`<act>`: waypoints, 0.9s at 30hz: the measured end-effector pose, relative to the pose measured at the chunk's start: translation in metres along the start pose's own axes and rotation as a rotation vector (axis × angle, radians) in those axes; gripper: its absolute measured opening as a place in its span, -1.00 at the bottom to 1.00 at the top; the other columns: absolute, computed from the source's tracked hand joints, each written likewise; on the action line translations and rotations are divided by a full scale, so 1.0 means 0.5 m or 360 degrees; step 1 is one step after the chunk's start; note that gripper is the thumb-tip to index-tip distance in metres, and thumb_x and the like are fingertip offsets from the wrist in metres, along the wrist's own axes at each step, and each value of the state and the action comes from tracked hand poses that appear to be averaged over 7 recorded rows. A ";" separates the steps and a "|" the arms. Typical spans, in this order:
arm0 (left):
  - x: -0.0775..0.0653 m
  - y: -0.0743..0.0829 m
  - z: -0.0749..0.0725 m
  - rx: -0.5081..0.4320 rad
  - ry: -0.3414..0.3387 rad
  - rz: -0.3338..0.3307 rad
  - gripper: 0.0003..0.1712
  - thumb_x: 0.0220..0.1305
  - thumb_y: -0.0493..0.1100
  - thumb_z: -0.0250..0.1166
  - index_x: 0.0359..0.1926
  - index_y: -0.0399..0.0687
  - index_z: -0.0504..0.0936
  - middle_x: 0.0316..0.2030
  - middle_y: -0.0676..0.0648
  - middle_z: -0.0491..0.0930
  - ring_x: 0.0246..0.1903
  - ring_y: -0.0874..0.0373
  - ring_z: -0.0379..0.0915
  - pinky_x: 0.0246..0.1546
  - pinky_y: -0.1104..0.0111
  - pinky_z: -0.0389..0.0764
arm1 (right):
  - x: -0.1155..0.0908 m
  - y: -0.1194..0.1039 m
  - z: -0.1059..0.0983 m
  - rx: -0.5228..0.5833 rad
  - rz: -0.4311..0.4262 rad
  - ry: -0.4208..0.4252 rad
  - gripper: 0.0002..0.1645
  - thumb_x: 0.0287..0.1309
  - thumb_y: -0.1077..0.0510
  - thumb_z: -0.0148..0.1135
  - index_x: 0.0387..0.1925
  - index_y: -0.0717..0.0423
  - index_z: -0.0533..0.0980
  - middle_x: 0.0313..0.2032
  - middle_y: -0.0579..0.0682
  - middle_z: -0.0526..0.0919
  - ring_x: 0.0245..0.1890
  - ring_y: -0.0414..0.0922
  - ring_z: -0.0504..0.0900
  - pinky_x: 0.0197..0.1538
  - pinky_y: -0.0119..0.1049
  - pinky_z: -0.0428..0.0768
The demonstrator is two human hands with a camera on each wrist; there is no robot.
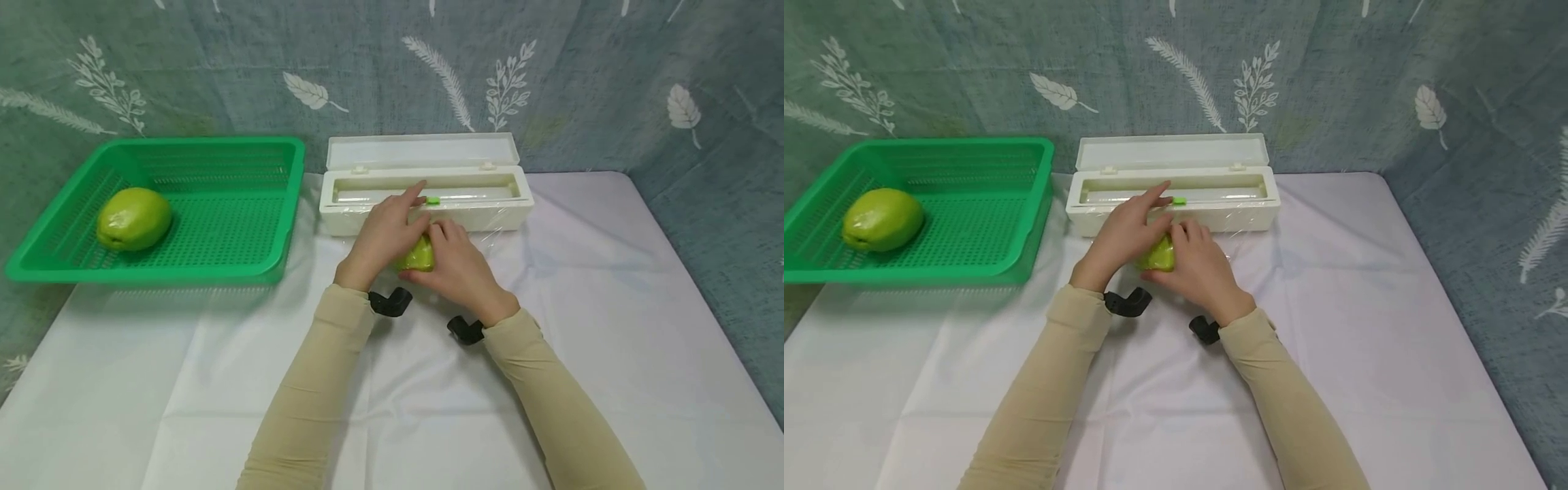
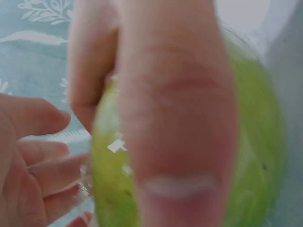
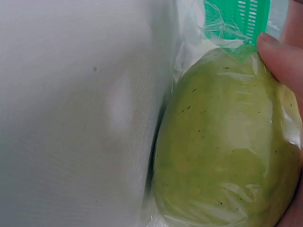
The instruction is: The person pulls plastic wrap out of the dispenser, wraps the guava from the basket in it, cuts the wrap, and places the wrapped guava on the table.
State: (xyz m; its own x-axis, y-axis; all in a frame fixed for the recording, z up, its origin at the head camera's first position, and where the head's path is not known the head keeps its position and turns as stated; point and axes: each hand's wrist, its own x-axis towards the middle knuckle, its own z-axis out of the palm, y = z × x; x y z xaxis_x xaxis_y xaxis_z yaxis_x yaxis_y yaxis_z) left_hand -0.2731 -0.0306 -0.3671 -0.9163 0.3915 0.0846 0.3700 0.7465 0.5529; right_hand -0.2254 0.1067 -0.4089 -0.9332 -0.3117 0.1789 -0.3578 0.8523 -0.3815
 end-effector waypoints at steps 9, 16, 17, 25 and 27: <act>-0.002 0.000 -0.005 -0.0226 0.0024 -0.0123 -0.43 0.27 0.07 -0.04 0.30 0.16 0.18 -0.04 0.10 0.53 0.08 0.12 0.31 0.07 0.27 0.26 | 0.001 0.003 0.005 -0.0013 -0.0012 0.0009 0.02 -0.26 -0.47 0.18 0.11 0.11 0.27 -0.04 0.04 0.30 -0.11 -0.06 0.29 -0.21 -0.20 0.43; 0.016 -0.001 0.014 -0.0363 -0.0114 -0.0004 -0.39 0.29 0.16 -0.07 0.32 0.22 0.10 0.03 0.23 0.46 0.20 0.15 0.11 0.19 0.24 0.05 | 0.003 0.006 0.003 0.0017 0.0005 0.0015 0.14 -0.27 -0.46 0.20 0.22 0.17 0.14 0.01 0.08 0.29 -0.08 -0.01 0.30 -0.17 -0.16 0.43; 0.016 0.000 0.015 -0.0351 -0.0117 0.0007 -0.39 0.29 0.18 -0.09 0.32 0.22 0.10 0.03 0.22 0.46 0.21 0.14 0.09 0.20 0.22 0.00 | 0.003 0.006 0.002 0.0030 0.0007 0.0013 0.16 -0.27 -0.46 0.21 0.24 0.16 0.11 0.04 0.09 0.29 -0.06 0.00 0.30 -0.16 -0.15 0.43; 0.020 -0.001 0.022 -0.0333 -0.0153 0.0064 -0.41 0.31 0.23 -0.21 0.29 0.19 0.18 0.03 0.18 0.46 0.20 0.16 0.07 0.20 0.21 -0.18 | 0.006 0.006 0.005 0.0037 0.0017 -0.0018 0.18 -0.26 -0.47 0.18 0.27 0.13 0.07 0.09 0.08 0.26 -0.01 -0.01 0.29 -0.13 -0.13 0.44; 0.023 0.000 0.023 -0.0311 -0.0158 0.0087 -0.42 0.32 0.23 -0.22 0.28 0.18 0.22 0.05 0.18 0.44 0.20 0.17 0.07 0.20 0.20 -0.18 | 0.005 0.008 0.004 0.0032 0.0015 -0.0001 0.18 -0.27 -0.46 0.20 0.27 0.14 0.08 0.09 0.09 0.26 0.00 -0.01 0.29 -0.12 -0.12 0.43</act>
State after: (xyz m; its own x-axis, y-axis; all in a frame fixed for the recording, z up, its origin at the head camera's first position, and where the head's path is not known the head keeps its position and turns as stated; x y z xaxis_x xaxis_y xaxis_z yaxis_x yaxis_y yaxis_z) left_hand -0.2817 -0.0198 -0.3759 -0.8725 0.4867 0.0422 0.3731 0.6080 0.7008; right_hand -0.2294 0.1084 -0.4118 -0.9364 -0.3043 0.1745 -0.3499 0.8464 -0.4014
